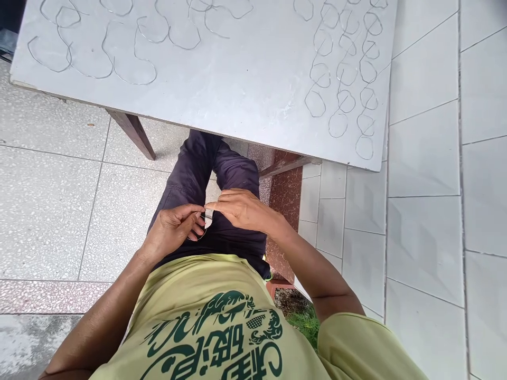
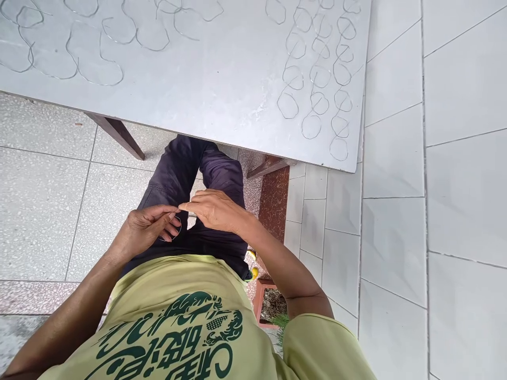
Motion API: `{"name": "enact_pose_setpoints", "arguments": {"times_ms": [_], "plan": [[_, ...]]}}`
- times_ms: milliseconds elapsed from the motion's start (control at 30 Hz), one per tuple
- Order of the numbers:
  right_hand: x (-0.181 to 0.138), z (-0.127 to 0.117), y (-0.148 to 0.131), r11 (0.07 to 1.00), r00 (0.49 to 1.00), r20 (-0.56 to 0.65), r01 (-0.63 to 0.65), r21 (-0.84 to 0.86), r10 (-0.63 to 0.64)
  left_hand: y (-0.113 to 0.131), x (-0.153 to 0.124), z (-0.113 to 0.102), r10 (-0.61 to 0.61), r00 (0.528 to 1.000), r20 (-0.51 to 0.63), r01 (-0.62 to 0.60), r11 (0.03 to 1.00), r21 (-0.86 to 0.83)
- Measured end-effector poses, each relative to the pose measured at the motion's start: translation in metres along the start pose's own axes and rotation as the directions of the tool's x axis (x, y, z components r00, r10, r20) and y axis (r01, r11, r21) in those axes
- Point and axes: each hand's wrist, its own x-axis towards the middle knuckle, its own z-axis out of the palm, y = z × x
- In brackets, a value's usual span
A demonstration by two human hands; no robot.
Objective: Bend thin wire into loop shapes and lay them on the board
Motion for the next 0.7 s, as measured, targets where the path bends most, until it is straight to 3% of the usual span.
{"name": "enact_pose_setpoints", "arguments": {"times_ms": [133,267,367,467,567,700], "plan": [[0.001,-0.007,0.003,0.998,0.999,0.045,0.006,0.062,-0.009,0.003,0.000,0.001,-0.020,1.000,0.020,0.021,0.998,-0.056],[0.000,-0.014,0.004,0.964,0.983,-0.032,-0.171,0.206,0.181,0.013,0.001,0.003,-0.080,0.997,-0.011,0.077,0.981,-0.178],[-0.003,-0.010,0.002,0.840,0.886,-0.134,-0.360,0.406,0.444,0.016,0.001,0.005,-0.083,0.991,-0.106,0.059,0.976,-0.211],[-0.004,0.008,-0.008,0.617,0.781,-0.015,-0.482,0.622,0.624,0.015,0.002,0.009,-0.046,0.980,-0.193,0.004,0.978,-0.211],[0.001,0.028,-0.025,0.444,0.756,0.173,-0.535,0.719,0.631,0.013,0.005,0.013,-0.013,0.971,-0.237,-0.039,0.976,-0.213],[0.010,0.041,-0.039,0.425,0.733,0.130,-0.518,0.742,0.667,0.010,0.009,0.013,0.011,0.969,-0.249,-0.068,0.972,-0.223]]}}
